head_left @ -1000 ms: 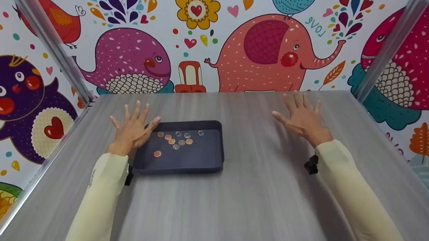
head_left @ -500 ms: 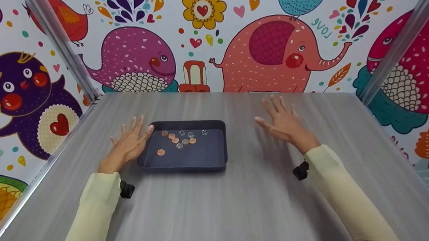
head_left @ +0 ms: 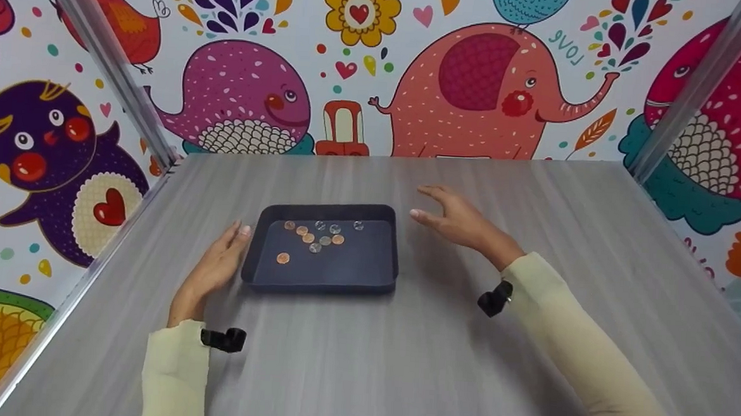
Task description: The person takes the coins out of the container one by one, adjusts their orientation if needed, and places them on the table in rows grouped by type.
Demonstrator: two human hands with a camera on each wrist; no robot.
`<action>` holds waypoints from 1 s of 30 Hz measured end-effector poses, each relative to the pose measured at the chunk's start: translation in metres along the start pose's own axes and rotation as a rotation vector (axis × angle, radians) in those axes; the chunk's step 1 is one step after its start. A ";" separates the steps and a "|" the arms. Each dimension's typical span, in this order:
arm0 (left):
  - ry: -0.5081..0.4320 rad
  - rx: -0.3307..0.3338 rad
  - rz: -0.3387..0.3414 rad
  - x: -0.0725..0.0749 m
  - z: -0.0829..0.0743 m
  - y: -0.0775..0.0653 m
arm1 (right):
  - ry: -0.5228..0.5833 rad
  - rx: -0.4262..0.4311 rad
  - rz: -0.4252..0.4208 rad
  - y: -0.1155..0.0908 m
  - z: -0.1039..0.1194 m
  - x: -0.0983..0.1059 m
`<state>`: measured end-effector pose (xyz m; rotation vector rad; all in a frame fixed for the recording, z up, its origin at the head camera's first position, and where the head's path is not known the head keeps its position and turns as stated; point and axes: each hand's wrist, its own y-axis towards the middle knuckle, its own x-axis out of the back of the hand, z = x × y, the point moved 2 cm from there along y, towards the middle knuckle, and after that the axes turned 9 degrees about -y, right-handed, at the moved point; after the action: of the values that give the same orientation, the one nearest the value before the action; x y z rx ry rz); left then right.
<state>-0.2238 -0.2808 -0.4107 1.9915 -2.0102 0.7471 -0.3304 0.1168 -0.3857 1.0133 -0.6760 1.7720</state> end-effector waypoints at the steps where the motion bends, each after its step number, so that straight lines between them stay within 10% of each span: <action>1: -0.036 0.010 0.000 -0.001 0.002 0.000 | 0.047 -0.012 0.002 0.003 0.003 -0.002; 13: -0.396 0.107 0.039 -0.010 0.022 0.007 | 0.398 -0.050 0.027 0.027 0.029 -0.031; 30: -0.385 0.064 0.023 -0.004 0.036 0.012 | 0.538 -0.227 0.090 0.056 0.065 -0.069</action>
<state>-0.2278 -0.2955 -0.4455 2.2974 -2.2397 0.4627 -0.3459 0.0111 -0.4132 0.3299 -0.5654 1.8839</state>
